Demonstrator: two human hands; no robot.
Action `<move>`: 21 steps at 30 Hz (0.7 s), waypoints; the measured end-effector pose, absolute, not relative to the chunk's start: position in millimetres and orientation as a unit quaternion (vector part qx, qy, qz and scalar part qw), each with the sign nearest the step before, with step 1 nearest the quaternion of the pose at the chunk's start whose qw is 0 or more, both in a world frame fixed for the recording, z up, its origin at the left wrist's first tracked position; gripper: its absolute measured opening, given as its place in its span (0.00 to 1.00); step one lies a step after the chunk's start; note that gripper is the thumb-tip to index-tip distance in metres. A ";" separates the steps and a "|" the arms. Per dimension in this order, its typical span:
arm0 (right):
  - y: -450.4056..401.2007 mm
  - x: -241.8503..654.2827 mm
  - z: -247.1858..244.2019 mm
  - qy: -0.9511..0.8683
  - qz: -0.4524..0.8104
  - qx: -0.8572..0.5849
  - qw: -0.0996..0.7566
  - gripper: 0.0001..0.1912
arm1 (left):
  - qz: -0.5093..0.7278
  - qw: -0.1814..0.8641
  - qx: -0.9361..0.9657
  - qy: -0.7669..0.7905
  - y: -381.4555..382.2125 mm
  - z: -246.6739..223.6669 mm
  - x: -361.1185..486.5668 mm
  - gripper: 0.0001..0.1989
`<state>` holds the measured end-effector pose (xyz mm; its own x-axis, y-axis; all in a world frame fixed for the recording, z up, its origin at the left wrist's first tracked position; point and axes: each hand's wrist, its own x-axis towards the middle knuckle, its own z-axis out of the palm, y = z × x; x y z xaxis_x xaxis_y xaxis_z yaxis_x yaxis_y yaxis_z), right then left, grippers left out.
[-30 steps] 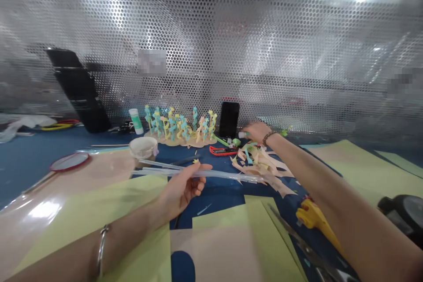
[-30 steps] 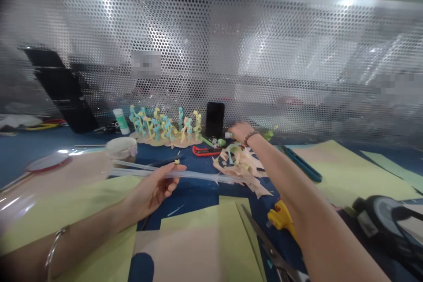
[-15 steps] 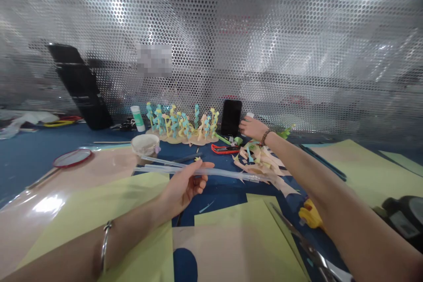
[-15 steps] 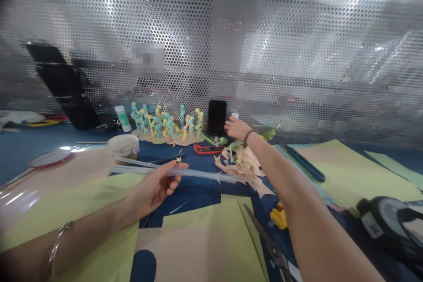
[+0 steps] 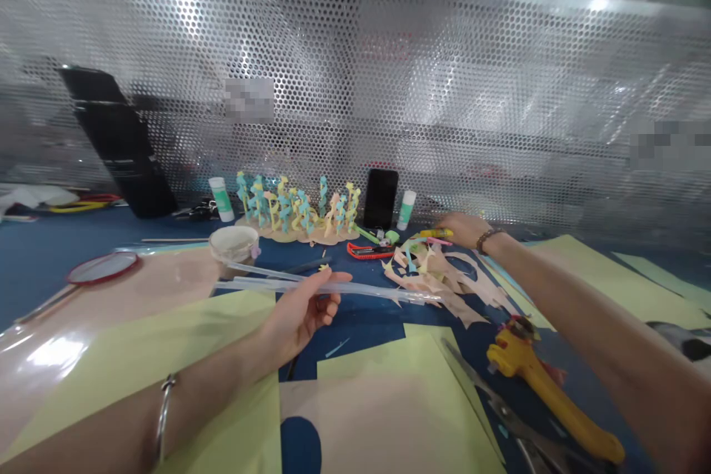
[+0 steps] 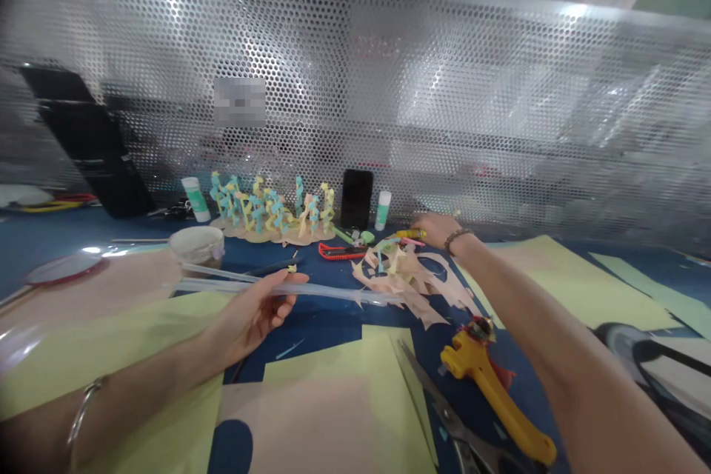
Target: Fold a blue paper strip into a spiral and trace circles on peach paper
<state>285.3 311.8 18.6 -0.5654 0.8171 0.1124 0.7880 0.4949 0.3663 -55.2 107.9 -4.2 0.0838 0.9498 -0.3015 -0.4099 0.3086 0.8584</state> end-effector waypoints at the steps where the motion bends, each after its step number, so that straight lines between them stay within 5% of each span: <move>1: 313.9 284.7 17.1 0.860 0.199 0.468 0.041 0.12 | 0.506 0.672 0.299 0.451 108.1 -4.3 -55.4 0.14; 21: 328.9 231.3 49.1 0.888 0.301 0.347 0.012 0.10 | 0.499 0.685 0.304 0.435 105.0 -5.0 -56.8 0.15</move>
<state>231.3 328.9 49.1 -0.7590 0.6234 0.1879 0.6093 0.5783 0.5426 -56.8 105.0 -5.0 0.1227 0.9484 -0.2924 -0.4196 0.3166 0.8507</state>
